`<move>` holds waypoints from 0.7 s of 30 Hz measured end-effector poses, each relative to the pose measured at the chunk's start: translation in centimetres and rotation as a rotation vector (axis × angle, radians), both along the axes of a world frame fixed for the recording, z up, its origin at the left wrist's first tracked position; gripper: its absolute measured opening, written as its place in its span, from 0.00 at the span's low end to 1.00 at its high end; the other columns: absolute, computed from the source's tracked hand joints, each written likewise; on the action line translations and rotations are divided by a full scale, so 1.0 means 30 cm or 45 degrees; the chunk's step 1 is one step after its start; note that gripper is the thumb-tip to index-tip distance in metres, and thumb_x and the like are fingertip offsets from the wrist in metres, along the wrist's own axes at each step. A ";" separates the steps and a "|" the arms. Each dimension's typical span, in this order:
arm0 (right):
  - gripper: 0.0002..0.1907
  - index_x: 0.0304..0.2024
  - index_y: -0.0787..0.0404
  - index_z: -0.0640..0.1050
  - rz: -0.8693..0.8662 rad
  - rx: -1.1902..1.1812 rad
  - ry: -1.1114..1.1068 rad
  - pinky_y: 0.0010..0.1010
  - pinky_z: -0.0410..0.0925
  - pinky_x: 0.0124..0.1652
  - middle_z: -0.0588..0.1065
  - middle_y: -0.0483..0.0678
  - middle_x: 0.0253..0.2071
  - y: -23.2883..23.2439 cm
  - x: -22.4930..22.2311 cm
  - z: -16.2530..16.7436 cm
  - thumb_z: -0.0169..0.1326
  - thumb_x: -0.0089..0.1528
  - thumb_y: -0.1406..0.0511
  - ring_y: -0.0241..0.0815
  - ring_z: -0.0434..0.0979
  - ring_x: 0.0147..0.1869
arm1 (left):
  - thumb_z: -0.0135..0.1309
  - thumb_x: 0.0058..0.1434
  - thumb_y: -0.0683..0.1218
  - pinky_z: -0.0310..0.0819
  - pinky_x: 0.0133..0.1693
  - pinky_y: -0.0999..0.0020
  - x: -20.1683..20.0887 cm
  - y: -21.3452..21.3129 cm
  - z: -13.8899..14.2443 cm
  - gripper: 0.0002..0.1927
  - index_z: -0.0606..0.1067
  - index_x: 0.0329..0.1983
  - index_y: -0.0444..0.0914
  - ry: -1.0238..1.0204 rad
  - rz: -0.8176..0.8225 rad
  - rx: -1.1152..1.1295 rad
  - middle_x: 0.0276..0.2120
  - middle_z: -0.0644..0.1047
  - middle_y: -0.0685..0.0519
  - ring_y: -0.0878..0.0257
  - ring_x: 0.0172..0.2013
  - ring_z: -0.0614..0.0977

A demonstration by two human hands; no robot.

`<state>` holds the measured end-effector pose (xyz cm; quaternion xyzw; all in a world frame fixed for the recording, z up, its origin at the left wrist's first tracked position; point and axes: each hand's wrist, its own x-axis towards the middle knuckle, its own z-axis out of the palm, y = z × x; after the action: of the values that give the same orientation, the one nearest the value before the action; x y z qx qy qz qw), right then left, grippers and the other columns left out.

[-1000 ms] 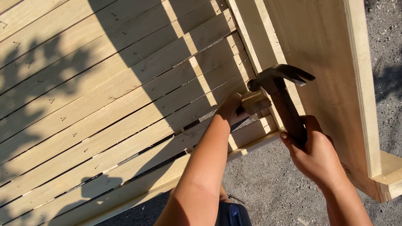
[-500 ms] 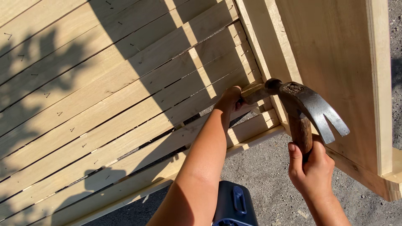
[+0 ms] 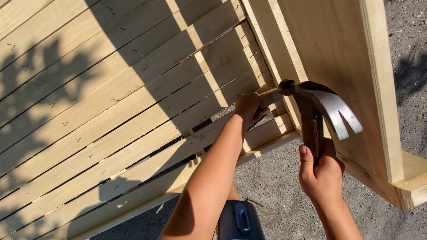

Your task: The person hammers nails into the wooden slats of a bed frame outdoors. They take nails from a small cardboard box, position them on the slats, and drive them in with a claw hammer, working along the frame and steadying the wood with the other hand.

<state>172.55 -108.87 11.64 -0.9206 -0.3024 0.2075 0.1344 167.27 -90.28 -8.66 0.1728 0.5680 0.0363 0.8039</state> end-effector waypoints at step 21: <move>0.13 0.48 0.67 0.71 -0.538 0.879 0.572 0.25 0.62 0.27 0.72 0.46 0.27 -0.280 -0.190 -0.114 0.49 0.73 0.61 0.32 0.67 0.26 | 0.38 0.69 0.50 0.68 0.17 0.71 -0.209 -0.171 0.195 0.17 0.75 0.41 0.36 -0.016 -0.090 -0.147 0.27 0.77 0.48 0.62 0.22 0.77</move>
<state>166.84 -117.27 8.22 -0.7956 -0.1229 0.2569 0.5346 161.00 -95.42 -2.81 0.1459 0.5576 -0.0241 0.8168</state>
